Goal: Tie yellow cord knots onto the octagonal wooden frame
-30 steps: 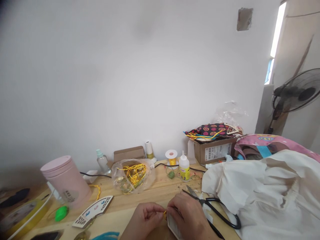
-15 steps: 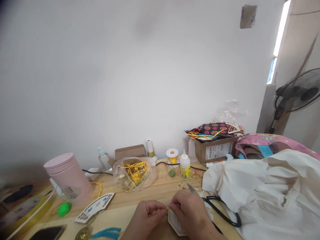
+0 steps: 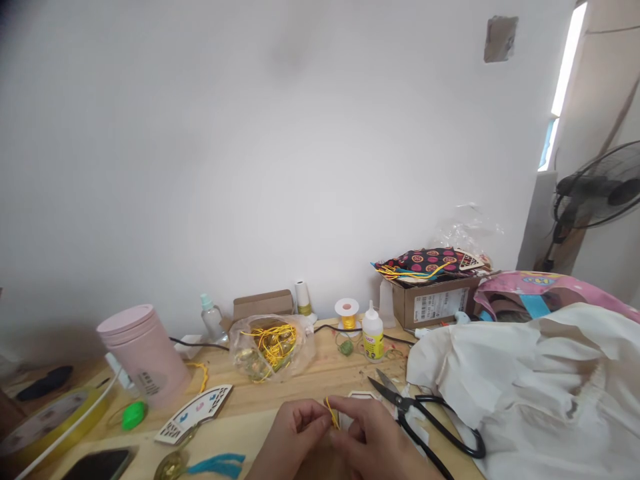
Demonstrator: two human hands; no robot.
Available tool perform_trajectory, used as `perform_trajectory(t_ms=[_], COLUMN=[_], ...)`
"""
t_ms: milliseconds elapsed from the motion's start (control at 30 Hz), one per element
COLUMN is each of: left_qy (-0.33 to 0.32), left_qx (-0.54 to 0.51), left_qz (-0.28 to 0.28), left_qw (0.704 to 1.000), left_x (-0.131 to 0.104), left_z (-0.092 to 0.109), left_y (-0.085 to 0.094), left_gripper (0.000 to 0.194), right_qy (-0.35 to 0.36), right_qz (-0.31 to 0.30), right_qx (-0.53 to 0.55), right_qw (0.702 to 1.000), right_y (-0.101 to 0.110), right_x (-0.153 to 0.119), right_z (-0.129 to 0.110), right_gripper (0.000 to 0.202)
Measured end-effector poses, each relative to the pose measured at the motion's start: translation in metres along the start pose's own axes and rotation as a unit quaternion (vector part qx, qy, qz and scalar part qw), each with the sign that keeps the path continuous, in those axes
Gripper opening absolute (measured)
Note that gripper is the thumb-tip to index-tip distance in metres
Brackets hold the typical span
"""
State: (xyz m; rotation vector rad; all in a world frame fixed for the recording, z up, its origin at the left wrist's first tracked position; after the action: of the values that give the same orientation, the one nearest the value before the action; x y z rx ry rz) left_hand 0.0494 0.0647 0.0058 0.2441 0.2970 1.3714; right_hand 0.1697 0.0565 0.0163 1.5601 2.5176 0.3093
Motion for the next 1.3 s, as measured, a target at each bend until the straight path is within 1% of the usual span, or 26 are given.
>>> perform_trajectory(t_ms=[67,100,200,267,333,400,467,567,667,767,933,1033,1167,1233,1300], left_qy=[0.027,0.039,0.041,0.025,0.016,0.018,0.021,0.007,0.002,0.003,-0.002,-0.023,-0.049,-0.051,-0.046], left_qx=[-0.014,-0.021,-0.033,-0.028,-0.02,-0.02,-0.023,-0.022,-0.008,0.014,0.021,0.041,0.082,0.096,0.08], left_qz=[0.017,0.02,-0.005,-0.014,-0.012,-0.014,-0.015,-0.017,-0.03,-0.027,0.005,0.017,0.037,0.045,0.043], left_qw=[0.999,0.999,0.999,0.999,1.0,1.0,0.999,1.0,1.0,1.0,1.0,0.999,0.995,0.993,0.995], left_x=[-0.001,-0.002,-0.003,-0.002,-0.001,-0.001,-0.001,-0.002,-0.004,-0.005,-0.005,-0.005,-0.007,-0.008,-0.009], left_z=[-0.003,-0.004,0.002,0.007,0.008,0.007,0.004,0.005,0.008,0.011,0.015,0.019,0.024,0.025,0.025], left_y=[0.001,0.002,0.0,-0.001,-0.001,-0.001,-0.001,-0.002,-0.003,-0.002,0.002,0.003,0.005,0.006,0.006], left_gripper=[0.014,0.013,0.017,0.022,0.026,0.029,0.03,0.031,0.03,0.026,0.016,0.016,0.016,0.016,0.016], right_qy=[0.037,0.059,0.105,0.104,0.096,0.103,0.112,0.109,0.094,0.078,0.079,0.076,0.077,0.081,0.084], right_qz=[0.016,0.019,0.036,0.038,0.045,0.062,0.082,0.103,0.116,0.122,0.134,0.124,0.124,0.118,0.111], right_qx=[-0.13,-0.19,-0.333,-0.375,-0.373,-0.369,-0.391,-0.431,-0.451,-0.463,-0.431,-0.415,-0.415,-0.411,-0.409], right_qw=[0.991,0.98,0.936,0.92,0.922,0.922,0.91,0.89,0.88,0.875,0.889,0.898,0.898,0.9,0.902], right_y=[-0.001,-0.003,-0.007,-0.007,-0.005,-0.001,0.001,0.004,0.005,0.005,0.006,0.005,0.006,0.006,0.006], right_x=[-0.002,-0.003,-0.004,-0.004,-0.004,-0.005,-0.006,-0.007,-0.007,-0.007,-0.008,-0.008,-0.008,-0.008,-0.007], right_z=[-0.005,-0.008,-0.011,-0.01,-0.01,-0.012,-0.014,-0.018,-0.021,-0.024,-0.024,-0.022,-0.02,-0.019,-0.018], right_gripper=[0.026,0.026,0.037,0.043,0.04,0.03,0.025,0.021,0.016,0.015,0.014,0.014,0.016,0.018,0.019])
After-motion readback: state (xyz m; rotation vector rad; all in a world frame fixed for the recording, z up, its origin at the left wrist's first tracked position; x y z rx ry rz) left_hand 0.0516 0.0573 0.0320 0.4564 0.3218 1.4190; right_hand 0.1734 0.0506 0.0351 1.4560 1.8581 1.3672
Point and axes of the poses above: each hand's wrist, its own x-axis towards the middle knuckle, its own y-axis out of the back of the hand, z = x × y, the point moved 5 cm from there along x, towards the middle knuckle, and after that the axes turned 7 degrees about x, right-handed, at the moved point
